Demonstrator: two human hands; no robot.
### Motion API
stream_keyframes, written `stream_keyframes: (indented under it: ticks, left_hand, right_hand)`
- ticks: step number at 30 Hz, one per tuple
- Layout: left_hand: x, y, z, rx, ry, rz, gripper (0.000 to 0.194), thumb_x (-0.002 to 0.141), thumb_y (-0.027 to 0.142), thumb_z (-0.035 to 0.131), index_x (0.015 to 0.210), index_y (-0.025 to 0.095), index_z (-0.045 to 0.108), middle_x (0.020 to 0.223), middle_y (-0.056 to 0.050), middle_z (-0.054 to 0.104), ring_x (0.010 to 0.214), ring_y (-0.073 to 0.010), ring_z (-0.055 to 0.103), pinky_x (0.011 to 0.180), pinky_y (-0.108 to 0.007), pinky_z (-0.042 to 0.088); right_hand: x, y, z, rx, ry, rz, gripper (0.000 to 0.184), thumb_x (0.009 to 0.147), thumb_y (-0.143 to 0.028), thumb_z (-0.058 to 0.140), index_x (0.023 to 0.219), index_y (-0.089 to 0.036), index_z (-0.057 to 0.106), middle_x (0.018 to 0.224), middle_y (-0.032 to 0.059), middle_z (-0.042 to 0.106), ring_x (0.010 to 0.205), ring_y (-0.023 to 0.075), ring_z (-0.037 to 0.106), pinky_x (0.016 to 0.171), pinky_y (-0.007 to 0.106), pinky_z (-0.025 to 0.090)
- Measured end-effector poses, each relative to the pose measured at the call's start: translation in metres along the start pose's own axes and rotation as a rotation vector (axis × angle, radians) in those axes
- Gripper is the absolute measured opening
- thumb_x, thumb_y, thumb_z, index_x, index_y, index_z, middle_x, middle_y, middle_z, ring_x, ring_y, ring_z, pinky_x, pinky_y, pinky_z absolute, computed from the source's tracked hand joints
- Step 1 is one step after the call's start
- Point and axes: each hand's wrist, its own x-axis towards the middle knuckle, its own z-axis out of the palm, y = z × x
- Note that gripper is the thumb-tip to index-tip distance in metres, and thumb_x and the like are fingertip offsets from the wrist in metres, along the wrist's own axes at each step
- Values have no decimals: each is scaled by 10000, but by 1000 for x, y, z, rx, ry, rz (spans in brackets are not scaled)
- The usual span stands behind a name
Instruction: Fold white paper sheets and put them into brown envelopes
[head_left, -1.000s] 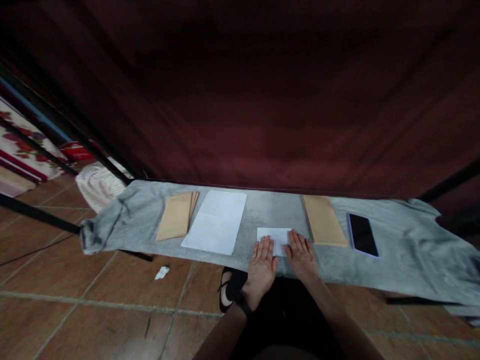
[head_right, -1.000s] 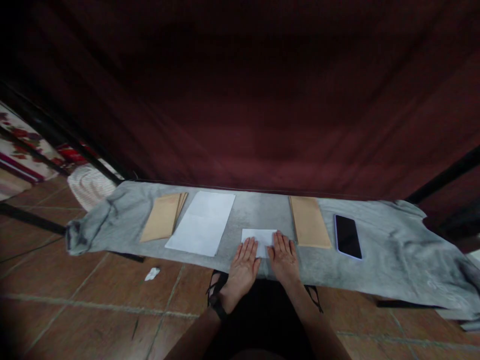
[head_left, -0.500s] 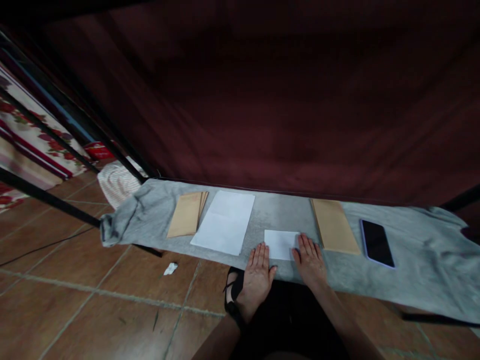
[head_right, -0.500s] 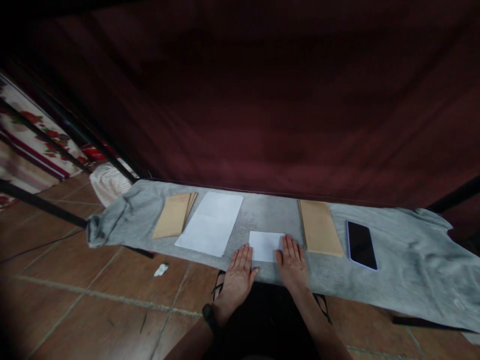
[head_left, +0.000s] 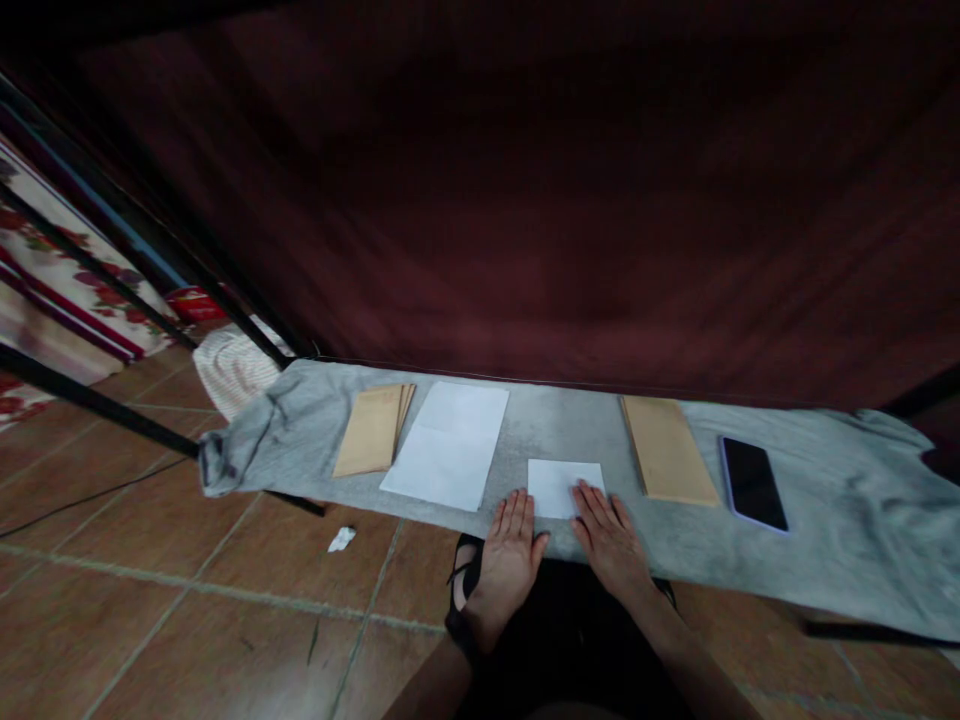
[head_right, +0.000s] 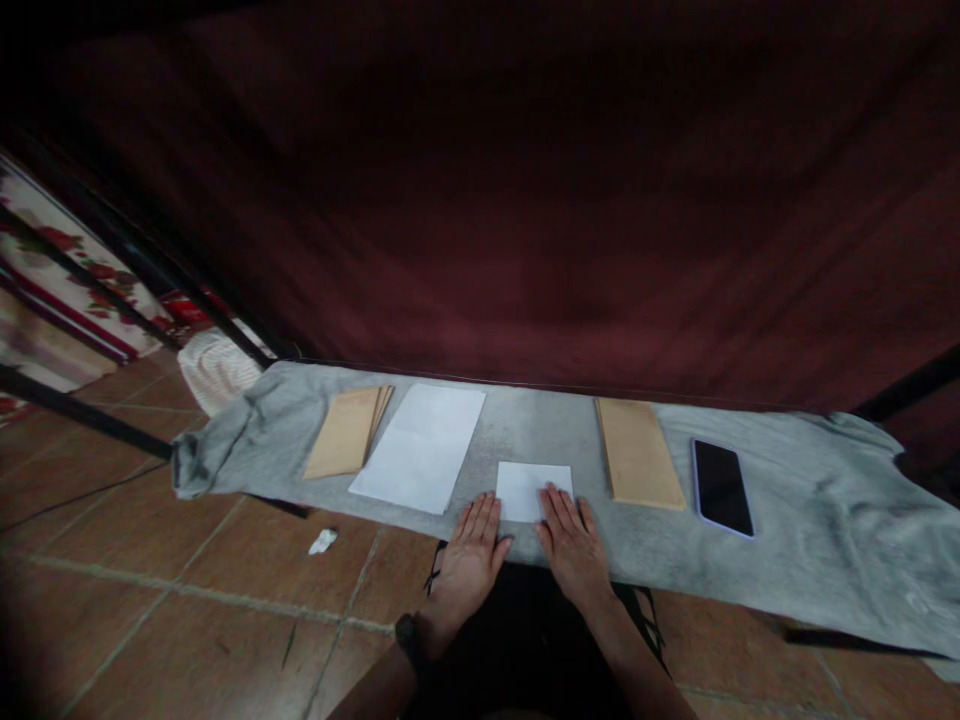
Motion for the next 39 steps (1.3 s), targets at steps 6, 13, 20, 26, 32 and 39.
stream_keyframes:
  ticks: [6,13,20,26,32,39]
  left_hand:
    - [-9,-33,-12,36,110,-94,605,1012,300,392,1582,170,235,1615,-124,350,1522,-259,251,1214,-499,323]
    - [-16,-79,-12,89,113,-284,617,994,415,409,1523,101,365,1549,-221,428,1476,-325,351,1171,-550,348]
    - [-11,-79,-19,125,46,-272,527,1006,392,363,1392,88,553,1468,-219,531,1404,-330,463,1130,-523,395]
    - [-3,-89,-27,112,-5,-235,417,1000,329,395,1298,164,635,1391,-155,622,1306,-297,569,1042,-462,478]
    - [-3,-92,-21,124,37,-216,425,998,334,395,1294,140,631,1380,-174,625,1313,-304,559,1053,-465,468]
    - [4,-89,-19,97,79,-239,455,1001,355,379,1324,128,606,1396,-183,610,1340,-315,535,1100,-509,437]
  right_hand:
    - [1,-1,0,-16,3,5,547,1059,-386,335,1572,-198,323,1579,80,406,1442,260,402,1214,505,217]
    - [1,-3,-1,1,-1,29,536,1057,-381,337,1564,-207,345,1572,77,416,1435,261,417,1215,504,221]
    - [3,-5,-5,0,-37,50,534,1055,-361,360,1560,-189,347,1568,85,420,1444,249,401,1220,499,214]
    - [4,-5,-6,-4,-37,55,526,1055,-347,364,1556,-185,355,1576,83,402,1443,250,404,1222,496,209]
    - [5,-6,-7,-3,-21,62,542,1045,-336,391,1565,-194,337,1571,90,413,1431,249,424,1222,493,222]
    - [6,-9,-5,-29,-2,107,537,1058,-357,355,1546,-131,365,1565,120,415,1443,255,403,1222,499,214]
